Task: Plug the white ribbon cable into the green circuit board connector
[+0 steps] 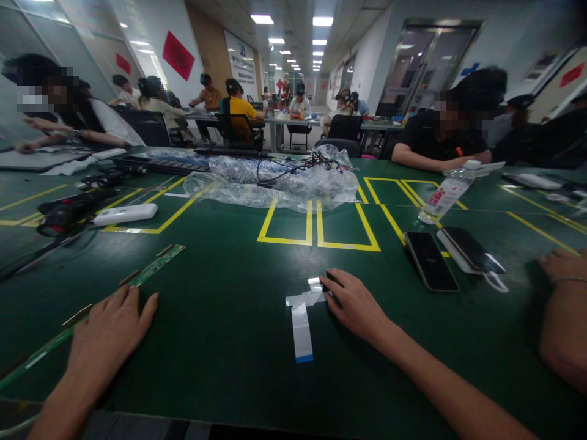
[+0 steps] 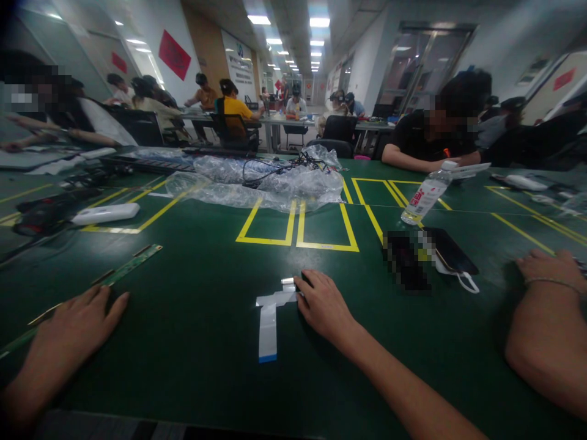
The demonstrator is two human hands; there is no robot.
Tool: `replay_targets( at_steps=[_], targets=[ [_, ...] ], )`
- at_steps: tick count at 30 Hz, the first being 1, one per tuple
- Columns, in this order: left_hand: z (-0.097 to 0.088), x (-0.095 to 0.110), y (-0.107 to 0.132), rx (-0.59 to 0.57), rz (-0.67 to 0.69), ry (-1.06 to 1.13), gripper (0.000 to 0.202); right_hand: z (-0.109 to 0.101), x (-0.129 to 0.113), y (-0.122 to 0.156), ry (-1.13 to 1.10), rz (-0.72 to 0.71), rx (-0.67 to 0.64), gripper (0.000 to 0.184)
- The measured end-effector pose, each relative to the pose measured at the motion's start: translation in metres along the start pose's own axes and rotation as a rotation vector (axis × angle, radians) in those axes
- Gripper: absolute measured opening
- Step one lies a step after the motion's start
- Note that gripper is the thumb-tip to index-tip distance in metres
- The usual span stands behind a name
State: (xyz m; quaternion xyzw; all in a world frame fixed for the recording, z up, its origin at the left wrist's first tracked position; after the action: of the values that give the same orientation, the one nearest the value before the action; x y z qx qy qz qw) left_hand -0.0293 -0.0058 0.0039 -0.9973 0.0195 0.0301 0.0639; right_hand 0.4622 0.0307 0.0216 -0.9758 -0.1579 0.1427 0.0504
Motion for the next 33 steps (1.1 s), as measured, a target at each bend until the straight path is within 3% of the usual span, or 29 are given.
replay_targets(
  at_steps=[2, 5, 9, 14, 19, 24, 33],
  targets=[
    [0.002, 0.006, -0.003, -0.038, -0.013, -0.054, 0.071, 0.0, -0.002, 0.0, 0.009, 0.012, -0.005, 0.043],
    [0.004, 0.035, -0.011, -0.033, 0.094, -0.044, 0.072, 0.0, -0.003, -0.001, 0.026, 0.006, -0.013, 0.043],
    [-0.004, 0.102, -0.019, -0.012, 0.313, 0.076, 0.064, -0.003, -0.003, 0.0, 0.04, 0.001, -0.02, 0.043],
    [-0.027, 0.198, -0.045, -0.096, 0.548, 0.224, 0.054, -0.007, -0.003, 0.001, 0.033, -0.013, -0.008, 0.042],
    [-0.044, 0.261, -0.076, -0.101, 0.761, 0.282, 0.044, -0.007, 0.0, 0.0, 0.03, -0.037, 0.019, 0.042],
    [-0.045, 0.282, -0.089, -0.016, 0.872, 0.35, 0.031, -0.005, 0.003, 0.0, 0.019, -0.053, 0.015, 0.042],
    [-0.027, 0.274, -0.1, 0.055, 0.854, 0.463, 0.025, -0.003, -0.003, -0.001, 0.044, -0.016, -0.006, 0.045]
  ],
)
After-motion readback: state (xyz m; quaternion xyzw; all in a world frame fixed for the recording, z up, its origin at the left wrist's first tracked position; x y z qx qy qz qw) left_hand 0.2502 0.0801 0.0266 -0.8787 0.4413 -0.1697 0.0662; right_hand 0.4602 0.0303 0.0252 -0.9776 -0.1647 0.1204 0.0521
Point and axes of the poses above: each hand's wrist, its own y-axis away from the middle knuckle, its own z-axis out of the palm, x = y × z, the point moved 1 cm from there along -y, towards the middle knuckle, and after that the axes turned 12 degrees about z, right-handed, at the moved point
